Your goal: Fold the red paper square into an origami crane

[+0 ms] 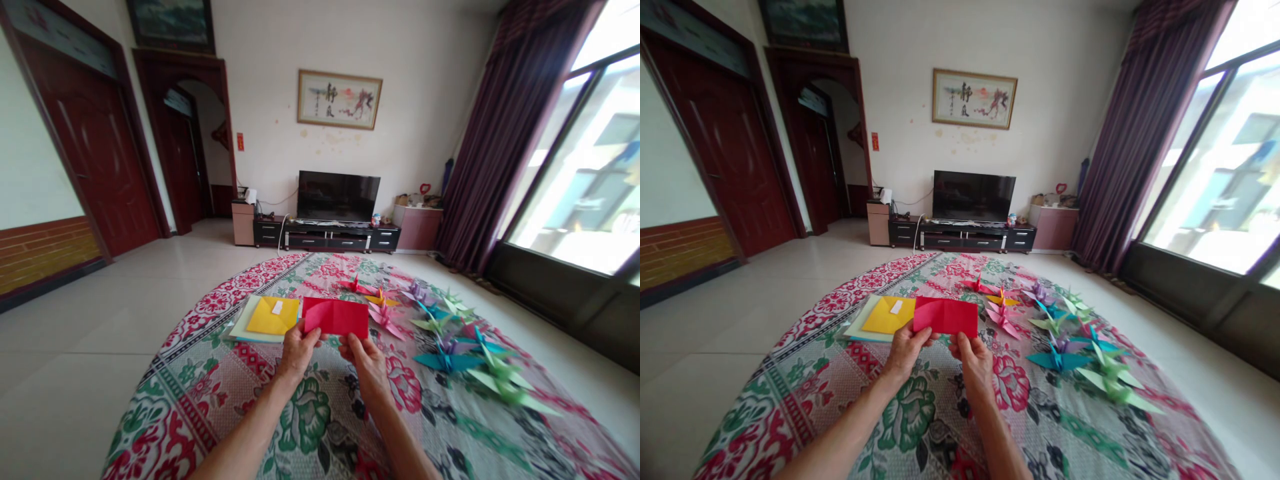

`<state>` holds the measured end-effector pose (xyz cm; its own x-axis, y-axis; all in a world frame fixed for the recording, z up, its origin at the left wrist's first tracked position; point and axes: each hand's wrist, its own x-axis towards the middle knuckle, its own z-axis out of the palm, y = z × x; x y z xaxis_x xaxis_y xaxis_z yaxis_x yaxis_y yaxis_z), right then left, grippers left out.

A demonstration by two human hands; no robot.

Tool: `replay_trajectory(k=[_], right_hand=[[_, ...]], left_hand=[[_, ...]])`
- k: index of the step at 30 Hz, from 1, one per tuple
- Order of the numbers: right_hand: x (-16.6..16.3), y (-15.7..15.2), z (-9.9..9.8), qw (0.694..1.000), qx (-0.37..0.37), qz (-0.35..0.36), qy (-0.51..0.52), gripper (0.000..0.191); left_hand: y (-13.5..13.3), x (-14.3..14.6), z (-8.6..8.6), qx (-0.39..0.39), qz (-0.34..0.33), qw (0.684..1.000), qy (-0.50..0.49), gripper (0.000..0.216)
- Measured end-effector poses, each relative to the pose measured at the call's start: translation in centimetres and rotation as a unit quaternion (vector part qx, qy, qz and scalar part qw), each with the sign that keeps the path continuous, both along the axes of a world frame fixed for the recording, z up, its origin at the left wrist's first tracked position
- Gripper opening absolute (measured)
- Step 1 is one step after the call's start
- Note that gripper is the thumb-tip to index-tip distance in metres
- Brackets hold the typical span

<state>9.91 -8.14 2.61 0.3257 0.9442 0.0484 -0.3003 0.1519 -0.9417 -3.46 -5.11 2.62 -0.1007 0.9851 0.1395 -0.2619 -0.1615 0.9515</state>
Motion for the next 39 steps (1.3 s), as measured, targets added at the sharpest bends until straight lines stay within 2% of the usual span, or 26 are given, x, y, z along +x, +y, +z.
replay_trajectory(k=[4,13,21,30,34,39], right_hand=[[-0.1,-0.1,0.1,1.0,0.001,0.013,0.024,0.035],[0.6,0.3,-0.3,0.999,-0.006,0.019,0.034,0.032],[0.7,0.2,-0.4,0.998,-0.006,0.044,0.053,0.029],[0.6,0.1,-0.6,0.997,-0.001,0.061,0.04,0.03],[0.7,0.3,-0.8,0.997,-0.006,0.065,0.046,0.03],[0.6,0.4,-0.9,0.997,-0.006,0.065,0.05,0.03]], left_hand=[[0.1,0.0,0.0,-0.031,0.005,0.999,-0.019,0.028],[-0.4,-0.3,0.2,-0.06,-0.064,0.994,-0.066,0.033],[-0.7,-0.4,0.2,-0.066,-0.095,0.991,-0.069,0.033],[-0.5,-0.4,0.2,-0.083,-0.075,0.991,-0.073,0.034],[-0.7,-0.3,0.4,-0.09,-0.088,0.989,-0.072,0.037],[-0.6,-0.1,0.6,-0.108,-0.087,0.982,-0.126,0.037]])
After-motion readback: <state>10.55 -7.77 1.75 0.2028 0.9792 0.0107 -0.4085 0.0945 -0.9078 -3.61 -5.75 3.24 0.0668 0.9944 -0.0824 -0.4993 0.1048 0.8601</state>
